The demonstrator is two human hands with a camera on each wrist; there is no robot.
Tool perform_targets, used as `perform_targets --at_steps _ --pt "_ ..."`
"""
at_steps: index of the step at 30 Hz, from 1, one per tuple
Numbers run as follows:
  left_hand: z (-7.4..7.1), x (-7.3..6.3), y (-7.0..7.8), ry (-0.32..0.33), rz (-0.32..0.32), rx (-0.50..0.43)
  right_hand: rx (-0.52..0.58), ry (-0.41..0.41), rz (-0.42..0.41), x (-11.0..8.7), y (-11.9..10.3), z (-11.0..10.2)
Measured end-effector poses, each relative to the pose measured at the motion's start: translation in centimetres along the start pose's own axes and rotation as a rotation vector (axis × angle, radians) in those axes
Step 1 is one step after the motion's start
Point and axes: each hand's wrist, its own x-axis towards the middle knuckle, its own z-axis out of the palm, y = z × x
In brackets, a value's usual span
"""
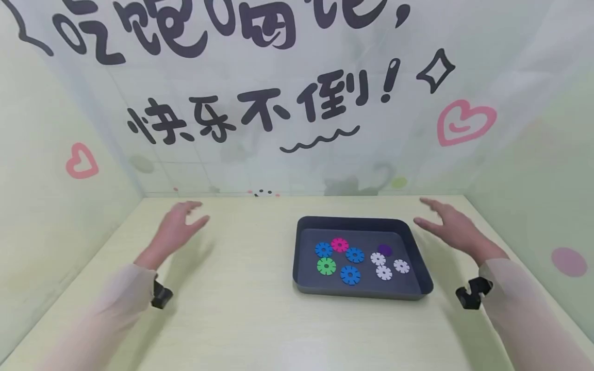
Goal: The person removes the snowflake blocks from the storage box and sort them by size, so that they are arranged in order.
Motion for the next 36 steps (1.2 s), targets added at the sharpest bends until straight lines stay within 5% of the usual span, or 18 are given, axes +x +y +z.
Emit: perform_targets --at_steps 4,8,12,17,22,29,36 --pt "3.1 -0.2 4.5 -0.093 0.072 -0.243 0.089 -0.024 -0.032 -1.6 -0.1 1.3" --pt "6.4 -0.2 8.9 -0.187 0.159 -0.342 0.083 -0.019 -0.040 -2.6 -0.3 2.3" --pt "9.4 0.2 12.7 -0.338 0.238 -0.356 0.093 -0.019 -0.036 -3.1 -0.4 2.8" --pt "12.3 1.2 16.1 -0.535 0.352 -0.240 0.149 -0.029 -0.049 -3.1 -0.2 3.3" --pt "14.1 3.0 18.0 -0.681 0.458 -0.090 0.194 -0.040 -0.054 -2.9 0.1 3.7" --pt "14.9 4.6 19.1 -0.873 0.465 0.063 0.217 -0.046 -0.064 -2.8 0.2 3.8" --pt "15.6 5.2 19.5 -0.918 0.444 0.117 0.231 -0.053 -0.054 -2.8 0.3 3.6"
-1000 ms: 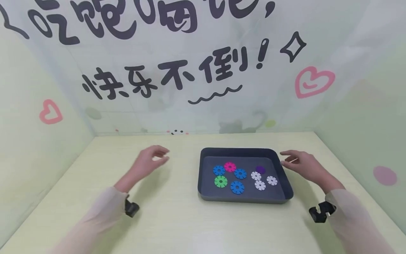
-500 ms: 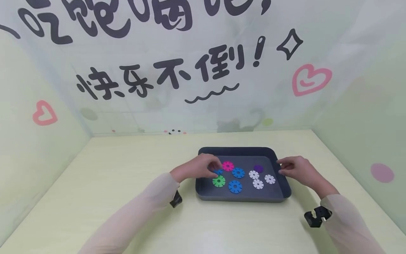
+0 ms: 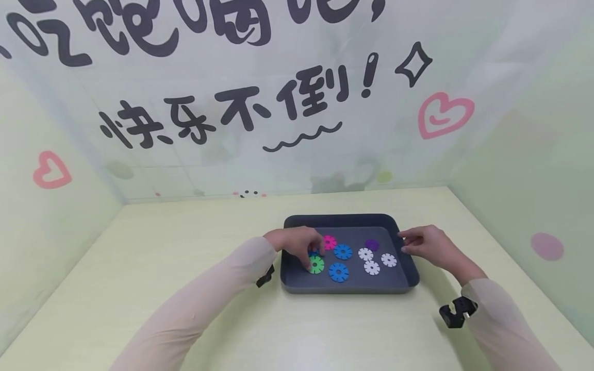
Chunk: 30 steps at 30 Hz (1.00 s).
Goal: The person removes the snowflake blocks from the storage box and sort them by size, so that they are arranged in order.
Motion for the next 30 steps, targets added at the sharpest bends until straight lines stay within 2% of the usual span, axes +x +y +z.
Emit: perform_targets --at_steps 10,12,15,18,23,26,30 --pt "0.2 0.0 0.2 -0.006 -0.044 0.023 0.022 -0.012 0.030 0.1 0.0 0.2" --pt "0.1 0.0 0.2 0.002 -0.037 0.020 0.022 -0.010 0.035 0.1 0.0 0.2" --pt "0.0 -0.3 0.1 0.023 0.007 -0.021 0.025 -0.007 0.047 0.0 0.0 0.2" --pt "-0.3 -1.4 -0.3 0.063 0.068 -0.081 0.032 -0.009 0.057 0.0 -0.1 0.4" --pt "-1.4 -4.4 -2.1 0.160 0.125 -0.219 0.043 -0.008 0.061 -0.1 -0.1 0.5" --pt "-2.0 -6.5 -3.9 0.225 0.132 -0.297 0.038 -0.001 0.052 -0.1 0.0 0.5" --pt "-2.3 -8.9 -6.5 0.303 0.093 -0.375 0.024 0.012 0.027 -0.2 0.2 0.5"
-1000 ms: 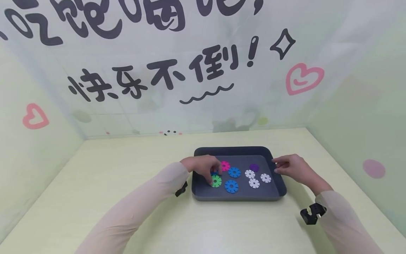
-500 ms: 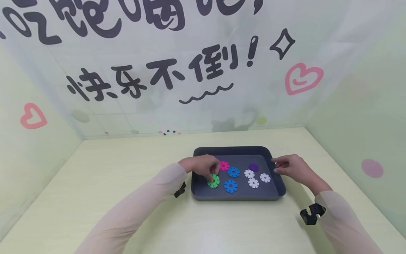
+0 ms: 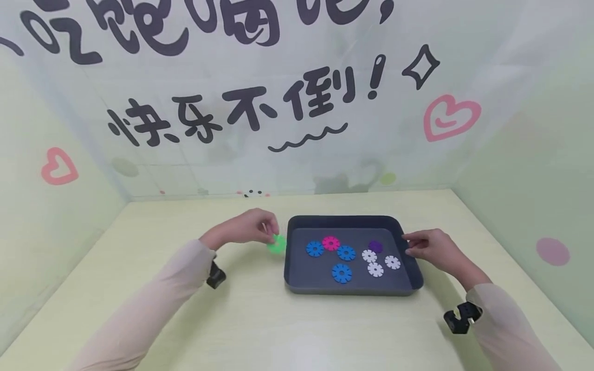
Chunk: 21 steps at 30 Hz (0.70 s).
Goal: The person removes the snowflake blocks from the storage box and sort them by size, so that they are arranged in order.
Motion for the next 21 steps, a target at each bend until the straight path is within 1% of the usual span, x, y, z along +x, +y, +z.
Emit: perform_targets --at_steps 2,4,7,9,12,15,18,21 --pt "-0.3 -0.8 -1.1 0.025 -0.024 -0.034 -0.004 0.009 -0.014 0.0 0.1 0.1" --pt "-0.3 -1.3 -2.2 0.034 -0.043 -0.068 -0.007 0.015 -0.027 0.0 0.1 0.1" --pt "0.3 -1.3 -3.6 0.032 -0.068 -0.087 -0.006 0.018 -0.033 0.0 0.0 0.1" --pt "0.8 -1.1 -4.1 0.032 -0.102 -0.083 0.006 0.008 -0.026 0.1 -0.2 0.0" --pt "1.5 -0.9 -4.4 0.036 -0.164 -0.050 0.020 -0.008 -0.006 0.3 -0.5 0.1" --pt "1.9 -0.8 -4.4 0.035 -0.221 -0.031 0.005 -0.011 0.009 0.3 -0.6 0.2" --pt "2.2 -0.7 -4.3 0.026 -0.244 -0.021 -0.024 -0.002 0.012 0.4 -0.6 0.2" --pt "2.4 -0.6 -4.3 0.023 -0.246 -0.013 -0.040 0.003 0.015 0.4 -0.4 0.1"
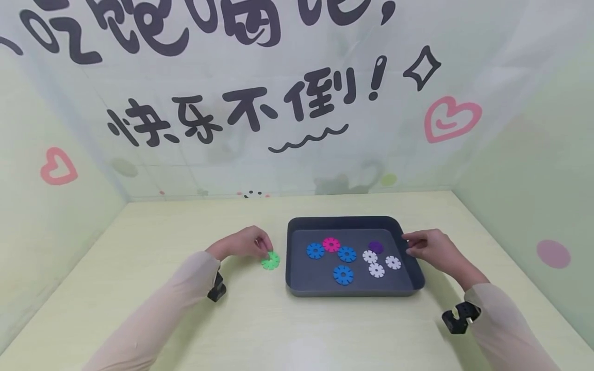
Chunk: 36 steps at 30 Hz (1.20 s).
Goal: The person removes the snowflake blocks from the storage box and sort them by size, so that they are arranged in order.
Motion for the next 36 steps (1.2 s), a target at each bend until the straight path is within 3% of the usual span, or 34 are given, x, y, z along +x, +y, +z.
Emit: perform_targets --at_steps 7,12,15,17,24,30,36 --pt "0.1 0.3 0.2 0.034 0.034 0.036 0.001 0.009 0.002 -0.2 0.3 0.1" --pt "0.3 1.8 2.3 0.108 0.160 -0.012 -0.005 0.011 0.000 -0.4 0.4 0.0" --pt "0.9 3.1 4.2 0.072 0.229 0.002 -0.010 0.013 -0.001 -0.4 0.4 -0.1" --pt "1.4 4.1 5.3 0.026 0.236 0.056 -0.009 0.013 -0.006 -0.4 0.3 -0.1" --pt "2.9 6.3 8.1 -0.035 0.106 0.390 0.016 0.006 -0.004 -0.4 0.2 0.0" --pt "3.5 7.7 8.9 -0.072 0.047 0.445 0.024 0.005 0.001 -0.2 0.5 0.0" --pt "3.8 8.3 9.5 -0.111 -0.028 0.494 0.027 -0.002 0.013 -0.3 0.5 -0.1"
